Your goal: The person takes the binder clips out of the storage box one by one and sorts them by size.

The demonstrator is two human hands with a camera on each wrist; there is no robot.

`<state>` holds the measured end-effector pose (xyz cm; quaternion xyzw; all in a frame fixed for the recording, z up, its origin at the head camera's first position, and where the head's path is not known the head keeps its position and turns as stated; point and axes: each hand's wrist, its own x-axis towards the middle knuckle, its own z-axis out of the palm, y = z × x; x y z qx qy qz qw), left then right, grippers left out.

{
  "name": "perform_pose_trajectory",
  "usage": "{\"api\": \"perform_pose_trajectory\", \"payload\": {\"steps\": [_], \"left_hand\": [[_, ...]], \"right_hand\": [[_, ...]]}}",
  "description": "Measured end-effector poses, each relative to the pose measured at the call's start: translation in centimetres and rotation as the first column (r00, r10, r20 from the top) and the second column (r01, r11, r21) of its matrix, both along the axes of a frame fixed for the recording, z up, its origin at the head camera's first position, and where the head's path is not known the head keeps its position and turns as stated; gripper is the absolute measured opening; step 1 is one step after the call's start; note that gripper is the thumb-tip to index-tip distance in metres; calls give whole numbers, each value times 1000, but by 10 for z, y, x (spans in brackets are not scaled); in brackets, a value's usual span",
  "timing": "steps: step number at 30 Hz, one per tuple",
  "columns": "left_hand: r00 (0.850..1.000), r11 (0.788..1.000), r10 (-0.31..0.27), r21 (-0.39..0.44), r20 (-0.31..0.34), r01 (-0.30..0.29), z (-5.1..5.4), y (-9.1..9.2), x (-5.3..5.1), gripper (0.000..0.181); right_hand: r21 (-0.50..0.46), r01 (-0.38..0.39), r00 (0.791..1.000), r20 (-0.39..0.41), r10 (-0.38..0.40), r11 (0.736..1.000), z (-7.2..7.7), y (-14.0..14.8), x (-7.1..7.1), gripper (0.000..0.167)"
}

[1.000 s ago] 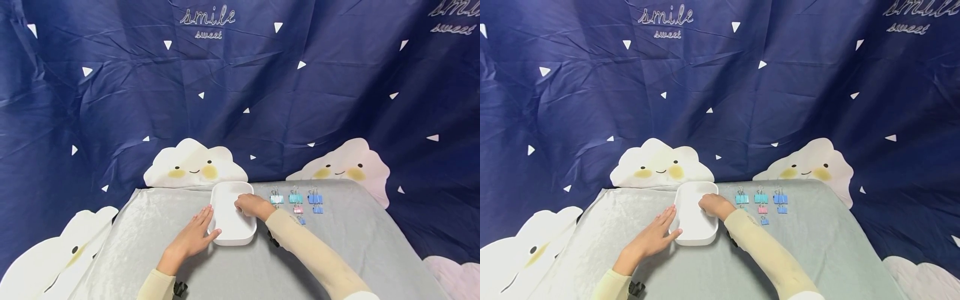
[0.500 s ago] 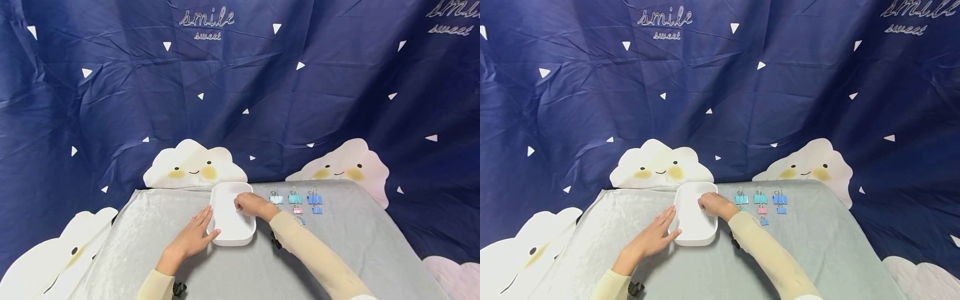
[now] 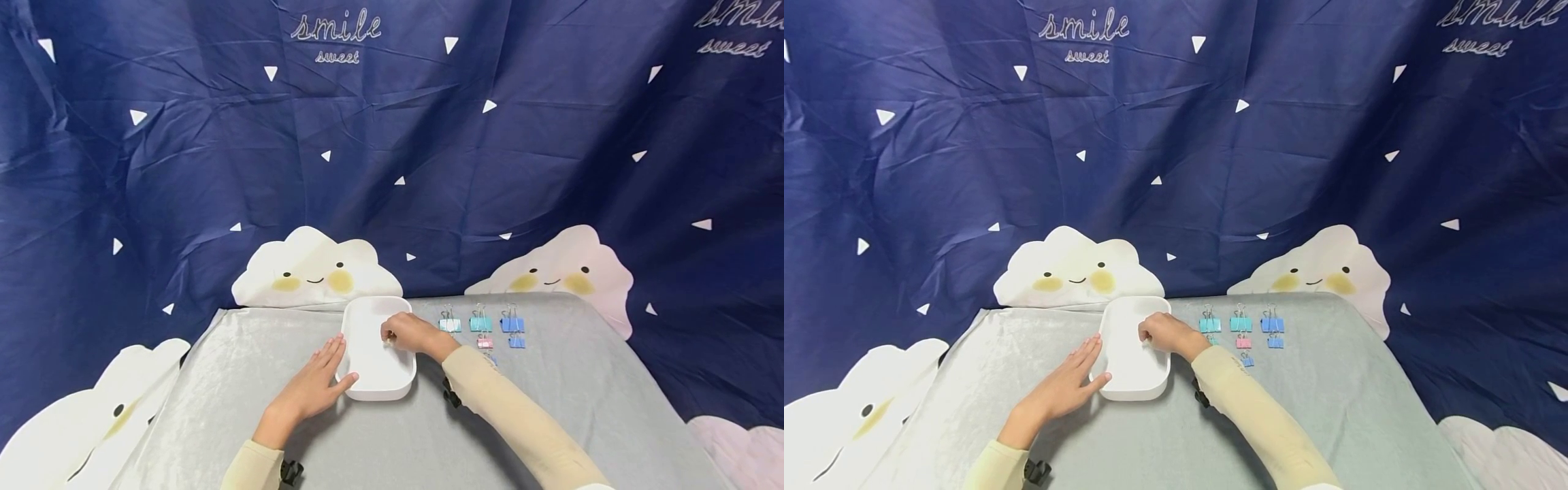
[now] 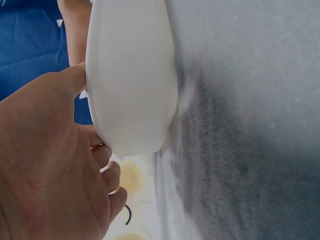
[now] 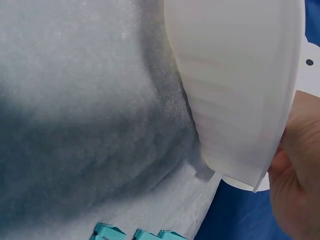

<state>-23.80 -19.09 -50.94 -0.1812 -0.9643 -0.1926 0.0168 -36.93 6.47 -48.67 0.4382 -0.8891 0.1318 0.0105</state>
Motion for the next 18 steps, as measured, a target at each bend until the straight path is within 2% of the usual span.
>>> {"api": "perform_pose_trajectory", "payload": {"steps": [5, 12, 18], "left_hand": [[1000, 1000, 3, 0, 2, -3, 0, 0, 0, 85], [1000, 1000, 2, -5, 2, -2, -1, 0, -1, 85], [1000, 1000, 4, -5, 6, -4, -2, 0, -1, 85]], "right_hand": [[-36, -11, 1000, -14, 10, 999, -2, 0, 0, 8], [-64, 0, 997, -78, -5, 998, -3, 3, 0, 7], [-99, 20, 997, -75, -28, 995, -1, 6, -1, 10]]}}
